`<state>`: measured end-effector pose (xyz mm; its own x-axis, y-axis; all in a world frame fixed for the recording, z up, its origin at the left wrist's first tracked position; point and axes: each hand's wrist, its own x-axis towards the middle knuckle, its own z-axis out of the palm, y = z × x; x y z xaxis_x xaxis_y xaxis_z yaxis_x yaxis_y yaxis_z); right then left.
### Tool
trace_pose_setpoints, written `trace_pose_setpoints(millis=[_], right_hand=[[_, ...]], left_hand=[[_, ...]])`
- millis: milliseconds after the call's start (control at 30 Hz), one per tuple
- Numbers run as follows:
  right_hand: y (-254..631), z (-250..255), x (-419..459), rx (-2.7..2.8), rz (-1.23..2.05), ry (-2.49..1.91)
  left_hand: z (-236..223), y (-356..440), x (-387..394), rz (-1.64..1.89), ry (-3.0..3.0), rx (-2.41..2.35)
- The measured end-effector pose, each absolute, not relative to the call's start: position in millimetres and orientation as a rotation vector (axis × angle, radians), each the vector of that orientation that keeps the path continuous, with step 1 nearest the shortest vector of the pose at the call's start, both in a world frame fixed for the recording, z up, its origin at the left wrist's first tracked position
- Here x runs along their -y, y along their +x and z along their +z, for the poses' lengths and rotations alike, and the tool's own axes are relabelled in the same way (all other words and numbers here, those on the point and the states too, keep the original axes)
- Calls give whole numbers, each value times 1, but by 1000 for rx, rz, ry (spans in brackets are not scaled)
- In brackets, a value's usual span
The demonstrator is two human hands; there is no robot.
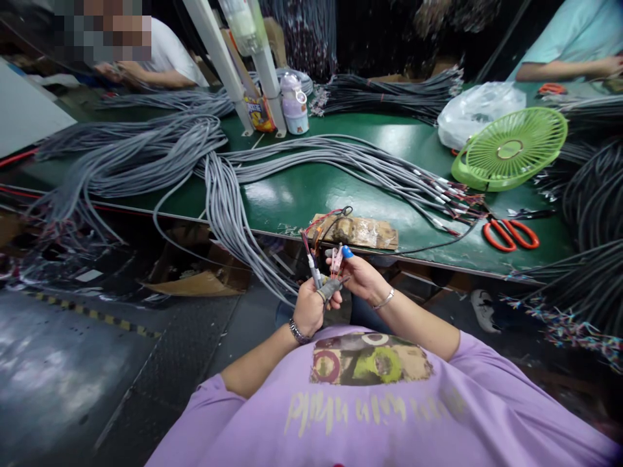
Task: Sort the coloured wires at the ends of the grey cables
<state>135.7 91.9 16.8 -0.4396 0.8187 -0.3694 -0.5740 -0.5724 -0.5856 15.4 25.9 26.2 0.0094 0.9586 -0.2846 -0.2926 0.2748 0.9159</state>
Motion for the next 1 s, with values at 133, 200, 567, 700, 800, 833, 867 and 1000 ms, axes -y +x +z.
trace_pose_setpoints(millis=[133, 200, 567, 700, 800, 833, 867, 1000], right_hand=[[139, 21, -89, 435, 2146, -834], [140, 22, -90, 464, 2180, -832], [133, 7, -89, 645, 1939, -827], [130, 5, -91, 672, 1858, -883], [128, 10, -93, 534, 2008, -833], [127, 12, -94, 491, 2047, -816], [126, 13, -95, 456, 2068, -805], [123, 15, -96, 386, 2045, -815]], left_hand=[[28, 14, -21, 1147, 772, -1137], [27, 12, -17, 1157, 790, -1135], [25, 10, -18, 1242, 751, -1095], [26, 11, -20, 1227, 758, -1095], [27, 13, -22, 1231, 749, -1110], [27, 14, -23, 1230, 744, -1119], [26, 14, -24, 1227, 741, -1129], [24, 16, -25, 1206, 744, -1155]])
